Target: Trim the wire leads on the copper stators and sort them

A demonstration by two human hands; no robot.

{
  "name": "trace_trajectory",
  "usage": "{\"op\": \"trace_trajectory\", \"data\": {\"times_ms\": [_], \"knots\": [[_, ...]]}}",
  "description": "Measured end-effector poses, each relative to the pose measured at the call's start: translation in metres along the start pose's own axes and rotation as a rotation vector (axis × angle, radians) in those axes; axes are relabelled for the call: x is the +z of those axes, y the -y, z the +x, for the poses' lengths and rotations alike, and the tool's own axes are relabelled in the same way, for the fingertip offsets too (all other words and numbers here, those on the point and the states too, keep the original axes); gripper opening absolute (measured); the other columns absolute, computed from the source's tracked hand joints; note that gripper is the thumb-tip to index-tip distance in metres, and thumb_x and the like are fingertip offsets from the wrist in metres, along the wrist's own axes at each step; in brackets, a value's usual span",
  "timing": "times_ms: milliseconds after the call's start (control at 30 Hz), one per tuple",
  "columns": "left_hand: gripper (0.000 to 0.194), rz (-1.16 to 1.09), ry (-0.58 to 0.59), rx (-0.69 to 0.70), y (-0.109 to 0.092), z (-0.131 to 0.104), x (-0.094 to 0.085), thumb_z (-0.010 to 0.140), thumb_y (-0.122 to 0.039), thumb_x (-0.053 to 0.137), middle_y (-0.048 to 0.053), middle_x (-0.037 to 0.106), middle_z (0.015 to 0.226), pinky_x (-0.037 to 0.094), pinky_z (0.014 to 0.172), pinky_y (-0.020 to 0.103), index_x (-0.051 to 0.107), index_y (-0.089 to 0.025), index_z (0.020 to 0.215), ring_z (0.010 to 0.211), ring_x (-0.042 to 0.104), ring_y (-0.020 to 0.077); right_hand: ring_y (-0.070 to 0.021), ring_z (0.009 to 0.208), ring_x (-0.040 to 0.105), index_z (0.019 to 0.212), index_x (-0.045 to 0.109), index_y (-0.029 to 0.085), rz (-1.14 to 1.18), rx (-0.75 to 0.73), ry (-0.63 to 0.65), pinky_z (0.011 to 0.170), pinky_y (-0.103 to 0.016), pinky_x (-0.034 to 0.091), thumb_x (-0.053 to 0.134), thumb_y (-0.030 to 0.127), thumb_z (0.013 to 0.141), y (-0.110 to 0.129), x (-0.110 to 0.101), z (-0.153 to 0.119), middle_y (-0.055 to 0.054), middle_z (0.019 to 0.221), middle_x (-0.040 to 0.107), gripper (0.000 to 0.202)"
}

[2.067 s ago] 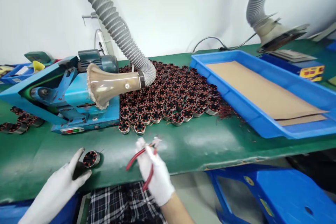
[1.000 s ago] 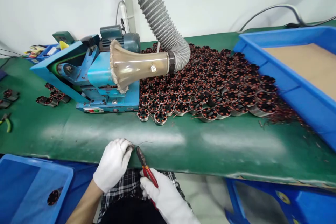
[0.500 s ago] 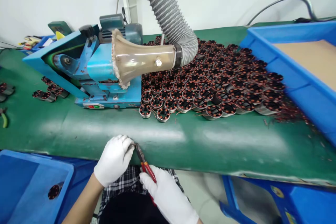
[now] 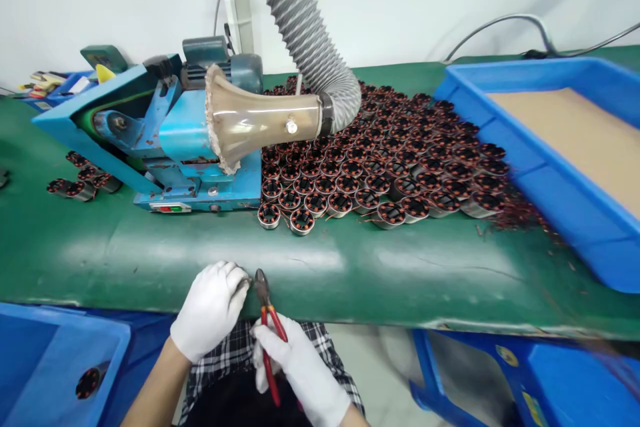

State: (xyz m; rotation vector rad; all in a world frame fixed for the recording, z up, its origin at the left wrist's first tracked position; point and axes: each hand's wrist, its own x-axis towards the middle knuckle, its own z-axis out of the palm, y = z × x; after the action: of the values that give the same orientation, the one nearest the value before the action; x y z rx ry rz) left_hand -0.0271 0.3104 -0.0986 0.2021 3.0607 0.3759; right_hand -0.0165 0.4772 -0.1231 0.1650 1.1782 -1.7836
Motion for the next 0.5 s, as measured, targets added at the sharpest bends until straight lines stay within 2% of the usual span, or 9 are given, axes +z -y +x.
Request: {"op": "trace_trajectory", "data": {"times_ms": [100,167,233,300,400,500], "knots": [[0.015,0.014,-0.049,-0.029,0.01,0.0,0.002,0.085,-0.021,0.04,0.004,0.058,0.08,0.041,0.071,0.035,0.054,-0.02,0.079,0.077,0.052,0.0218,-0.0176,0.066,0.064,0.087,0.054,0.015,0.326,-0.032,0.164,0.064,-0.034,0.049,0.061,0.033,0.078,0.004,0.004,0.001,-0.005,0.077,0.063,0.021],[0.015,0.036,-0.102,-0.039,0.019,0.001,0.005,0.084,-0.021,0.041,0.004,0.059,0.079,0.042,0.071,0.034,0.055,-0.02,0.078,0.077,0.054,0.0219,-0.0209,0.086,0.063,0.092,0.058,0.015,0.492,-0.117,0.193,0.081,-0.04,0.047,0.061,0.025,0.079,0.009,0.01,0.007,-0.009,0.097,0.064,0.017],[0.015,0.068,-0.159,-0.032,0.028,0.001,0.007,0.083,-0.021,0.042,0.005,0.061,0.08,0.043,0.069,0.033,0.056,-0.02,0.077,0.076,0.055,0.022,-0.0221,0.104,0.057,0.095,0.061,0.016,0.615,-0.249,0.133,0.093,-0.041,0.041,0.061,0.021,0.078,0.015,0.013,0.017,-0.009,0.118,0.057,0.018],[0.017,0.1,-0.205,-0.019,0.036,0.0,0.01,0.083,-0.023,0.041,0.006,0.062,0.079,0.043,0.066,0.033,0.057,-0.019,0.077,0.074,0.057,0.0219,-0.0213,0.115,0.049,0.097,0.063,0.018,0.711,-0.387,0.013,0.1,-0.038,0.036,0.062,0.02,0.077,0.022,0.007,0.028,-0.005,0.128,0.051,0.02],[0.022,0.117,-0.244,0.006,0.043,-0.005,0.014,0.085,-0.026,0.039,0.005,0.063,0.078,0.044,0.065,0.032,0.058,-0.02,0.077,0.071,0.058,0.0212,-0.0182,0.119,0.045,0.099,0.064,0.018,0.774,-0.492,-0.22,0.103,-0.033,0.035,0.057,0.024,0.079,0.039,-0.029,0.028,-0.005,0.126,0.053,0.022],[0.023,0.117,-0.285,0.018,0.047,-0.008,0.019,0.085,-0.027,0.039,0.005,0.063,0.076,0.045,0.064,0.032,0.058,-0.02,0.077,0.07,0.058,0.021,-0.0159,0.113,0.051,0.1,0.064,0.016,0.653,-0.579,-0.49,0.1,-0.031,0.039,0.051,0.025,0.082,0.066,-0.092,0.001,-0.006,0.119,0.058,0.024]]}}
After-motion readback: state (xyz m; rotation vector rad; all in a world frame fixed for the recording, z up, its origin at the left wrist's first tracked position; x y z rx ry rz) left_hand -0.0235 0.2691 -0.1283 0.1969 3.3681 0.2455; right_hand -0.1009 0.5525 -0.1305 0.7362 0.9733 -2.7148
